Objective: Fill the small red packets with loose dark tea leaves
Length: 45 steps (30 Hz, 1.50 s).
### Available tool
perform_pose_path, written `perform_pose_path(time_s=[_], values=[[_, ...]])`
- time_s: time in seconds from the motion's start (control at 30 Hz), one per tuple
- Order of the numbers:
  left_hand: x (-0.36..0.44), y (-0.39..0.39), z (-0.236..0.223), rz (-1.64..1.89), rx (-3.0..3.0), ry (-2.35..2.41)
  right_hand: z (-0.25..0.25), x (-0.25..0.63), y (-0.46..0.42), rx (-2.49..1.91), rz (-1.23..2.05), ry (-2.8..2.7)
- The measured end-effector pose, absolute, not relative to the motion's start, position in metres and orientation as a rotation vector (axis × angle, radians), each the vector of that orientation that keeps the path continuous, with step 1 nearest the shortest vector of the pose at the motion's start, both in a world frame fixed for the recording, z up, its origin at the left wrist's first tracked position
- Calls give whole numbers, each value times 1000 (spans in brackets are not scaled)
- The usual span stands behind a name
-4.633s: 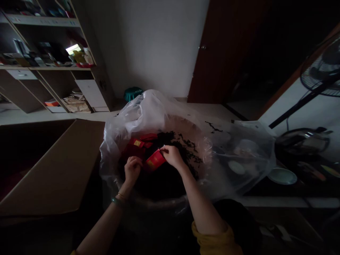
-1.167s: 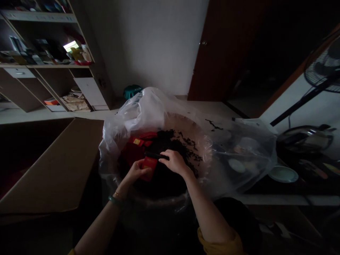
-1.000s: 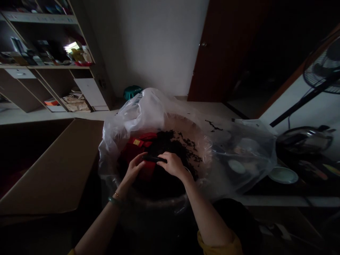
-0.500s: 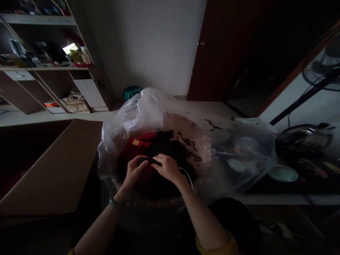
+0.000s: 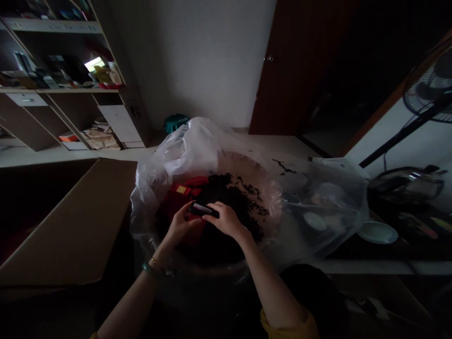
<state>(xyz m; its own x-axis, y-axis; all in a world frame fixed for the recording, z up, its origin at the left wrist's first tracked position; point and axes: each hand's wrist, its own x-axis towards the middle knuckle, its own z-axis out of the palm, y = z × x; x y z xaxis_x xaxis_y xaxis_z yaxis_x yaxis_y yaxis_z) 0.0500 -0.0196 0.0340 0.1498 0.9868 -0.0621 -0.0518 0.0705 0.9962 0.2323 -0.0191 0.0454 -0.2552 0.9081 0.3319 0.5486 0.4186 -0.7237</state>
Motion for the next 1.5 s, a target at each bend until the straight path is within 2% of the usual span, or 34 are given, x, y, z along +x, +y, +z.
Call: perform_pose_path(time_s=[0.17, 0.33, 0.43, 0.63, 0.8, 1.03, 1.1, 1.2, 1.3, 1.4, 1.5], values=[[48, -22, 38, 1153, 1027, 1094, 34, 250, 0, -1411, 569, -1716], [48, -25, 47, 1220, 955, 1087, 15, 266, 13, -1706, 435, -1793], [51, -25, 48, 1243, 911, 1095, 16, 255, 6, -1642, 363, -1768], [55, -28, 49, 1228, 918, 1126, 36, 208, -17, -1245, 694, -1662], [51, -28, 42, 1172, 959, 1087, 36, 202, -18, -1263, 747, -1604], [45, -23, 24, 1198, 1039, 1089, 19, 201, -15, -1206, 1071, -1570], [35, -16, 23, 1283, 1186, 1228, 17, 198, -4, -1241, 1129, -1495], [8, -5, 23, 1449, 1512, 1709, 21, 192, 25, -1258, 1182, -1232], [-26, 6, 25, 1202, 1779, 2138, 29, 182, 54, -1132, 1258, -1013], [-51, 13, 27, 731, 1841, 2235, 29, 172, 61, -1124, 1307, -1000], [-61, 17, 28, 494, 1840, 2256, 20, 170, 48, -1138, 1384, -1118]])
